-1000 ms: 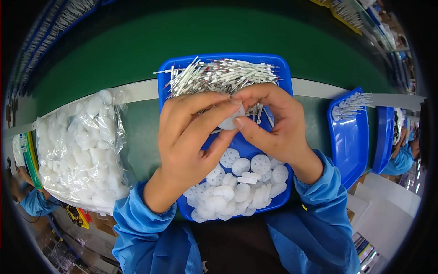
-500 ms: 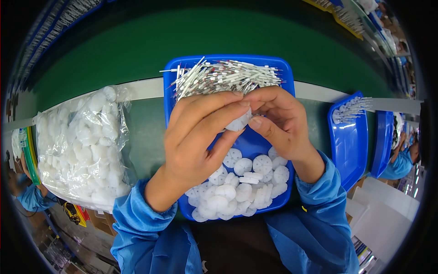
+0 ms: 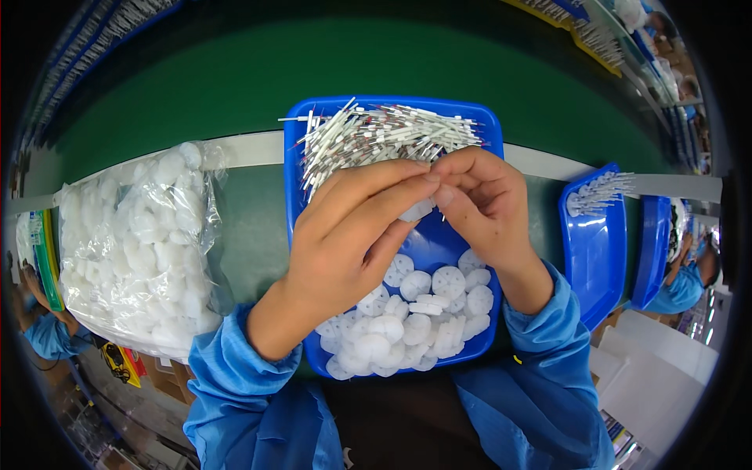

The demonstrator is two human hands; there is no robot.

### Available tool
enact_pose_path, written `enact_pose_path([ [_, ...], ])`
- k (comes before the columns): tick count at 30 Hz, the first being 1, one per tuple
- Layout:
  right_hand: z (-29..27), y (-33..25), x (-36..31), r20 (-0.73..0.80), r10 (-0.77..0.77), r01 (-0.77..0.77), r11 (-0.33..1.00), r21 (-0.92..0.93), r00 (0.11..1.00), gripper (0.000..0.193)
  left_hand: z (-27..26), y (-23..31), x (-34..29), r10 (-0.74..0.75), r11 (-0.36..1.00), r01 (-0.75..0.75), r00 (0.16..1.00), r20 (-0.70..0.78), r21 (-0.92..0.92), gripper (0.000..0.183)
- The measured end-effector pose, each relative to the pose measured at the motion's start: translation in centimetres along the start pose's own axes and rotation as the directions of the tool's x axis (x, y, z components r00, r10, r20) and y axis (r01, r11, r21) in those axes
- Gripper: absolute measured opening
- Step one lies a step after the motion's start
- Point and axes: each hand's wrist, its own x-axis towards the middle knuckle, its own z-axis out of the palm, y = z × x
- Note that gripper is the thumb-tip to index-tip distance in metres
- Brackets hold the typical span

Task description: The person inserts multiple thin white sticks into the holes of small white circular plastic pieces. They repeatedly pick up a circular piece, insert several sticks, and place the assembled unit into a blue tray. The process is continuous and repetitive throughout the clip.

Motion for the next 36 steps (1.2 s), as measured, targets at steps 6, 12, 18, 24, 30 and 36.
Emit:
enact_pose_path([
  [6, -1.2, -1.7, -0.6, -0.056, -0.019, -0.001, 0.942, -0.336, 0.998, 0.011, -0.3, 0.4, 0.4, -0.035, 0.99, 0.04, 0.999, 0.039, -0.132, 0.044],
  [12, -2.7, -4.6, -2.0, 0.457, -0.148, 0.461, -0.011, -0.887, 0.877, 0.019, -1.3, 0.0, -0.4, -0.155, 0.979, 0.15, 0.988, -0.027, -0.135, 0.03],
  [18, -1.5, -3.7, -0.2, 0.583, -0.044, 0.567, -0.185, -0.803, 0.811, 0.01, -0.6, -0.4, -0.5, -0.379, 0.866, 0.333, 0.924, -0.056, -0.373, 0.028],
  [24, 0.0, -5.0, 1.0, 0.23, -0.237, 0.32, 0.479, -0.817, 0.944, 0.022, 0.0, -0.9, -0.8, -0.497, 0.771, 0.392, 0.863, -0.089, -0.502, 0.04],
  [30, 2.1, -1.5, 0.5, -0.134, -0.217, 0.106, 0.819, -0.564, 0.967, 0.017, -0.6, -0.2, -0.7, -0.471, 0.829, 0.445, 0.882, 0.007, -0.338, 0.036],
  [36, 1.1, -0.5, -0.1, -0.112, -0.235, 0.132, 0.814, -0.565, 0.966, 0.018, 0.2, -0.8, -0.5, -0.438, 0.862, 0.369, 0.887, -0.144, -0.348, 0.035],
])
